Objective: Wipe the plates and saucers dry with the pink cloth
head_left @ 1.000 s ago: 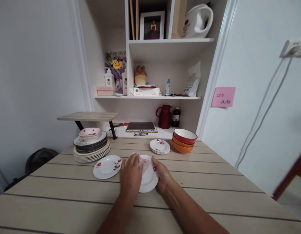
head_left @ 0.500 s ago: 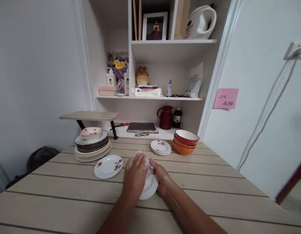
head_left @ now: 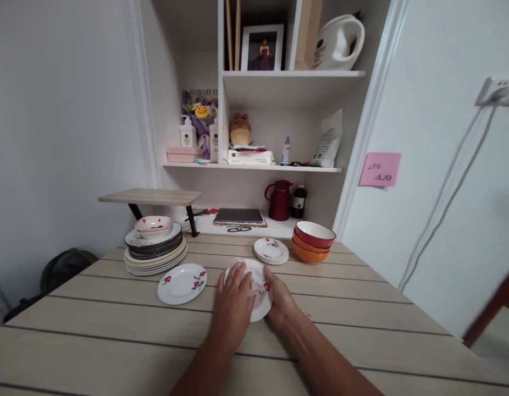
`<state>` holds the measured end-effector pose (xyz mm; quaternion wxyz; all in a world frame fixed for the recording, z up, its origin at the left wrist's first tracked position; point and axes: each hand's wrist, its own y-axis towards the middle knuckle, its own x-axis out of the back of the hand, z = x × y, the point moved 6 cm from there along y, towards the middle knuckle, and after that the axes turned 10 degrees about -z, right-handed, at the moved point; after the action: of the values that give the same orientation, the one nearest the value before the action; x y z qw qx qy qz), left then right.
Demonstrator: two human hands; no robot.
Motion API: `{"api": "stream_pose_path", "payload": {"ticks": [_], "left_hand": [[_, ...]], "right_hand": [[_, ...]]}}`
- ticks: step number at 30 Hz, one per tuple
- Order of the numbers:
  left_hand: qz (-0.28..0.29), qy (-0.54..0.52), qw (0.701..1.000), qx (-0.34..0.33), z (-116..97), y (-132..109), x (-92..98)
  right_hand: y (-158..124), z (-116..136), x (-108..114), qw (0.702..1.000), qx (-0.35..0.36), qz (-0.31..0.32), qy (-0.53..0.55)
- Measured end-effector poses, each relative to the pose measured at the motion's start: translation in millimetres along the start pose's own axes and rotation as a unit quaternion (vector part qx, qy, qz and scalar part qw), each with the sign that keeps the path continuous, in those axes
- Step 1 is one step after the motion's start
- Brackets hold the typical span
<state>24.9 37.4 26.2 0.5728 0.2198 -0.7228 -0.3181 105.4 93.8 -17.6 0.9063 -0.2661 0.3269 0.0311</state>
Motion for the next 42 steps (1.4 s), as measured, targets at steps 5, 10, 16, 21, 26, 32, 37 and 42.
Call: {"api": "stream_pose_path", "payload": {"ticks": [5,10,16,21,26,32,37,42], "left_hand": [[-0.012,-0.001,1.000,0.005,1.8,2.5,6.3],[-0.076,0.000,0.996,0.042,10.4,7.0,16.6],[-0.056,-0.071,0.996,-0.020,10.2,7.3,13.2],[-0.065,-0.111,0.983,-0.129,-4.8,4.5,16.2],[-0.043,-0.077,0.989,-0.119,-3.8,9.1,19.0],[-0.061,0.007,0.998,0.009,14.1,10.6,26.4],[-0.059,-0.026,0.994,-0.083,-9.6,1.7,17.9],[-0.077,-0.037,0.990,-0.116,-19.6,0.5,14.1]], "right_hand": [[-6.4,-12.9,-7.4,0.997,0.009,0.047,-0.054],[-9.5,-18.0,-10.8,0.997,-0.036,0.062,-0.032],[-4.5,-6.1,-11.7,0.996,-0.048,0.068,0.038],[-5.0,-3.6,-9.4,0.997,-0.048,0.052,0.044],[-7.6,-11.4,-11.6,0.997,-0.040,0.063,-0.001],[3.2,-10.1,-6.2,0.999,-0.027,0.021,0.014],[2.2,-3.7,-2.1,0.998,-0.047,0.030,0.041],[-7.8,-8.7,-10.0,0.995,-0.050,0.076,0.031]]}}
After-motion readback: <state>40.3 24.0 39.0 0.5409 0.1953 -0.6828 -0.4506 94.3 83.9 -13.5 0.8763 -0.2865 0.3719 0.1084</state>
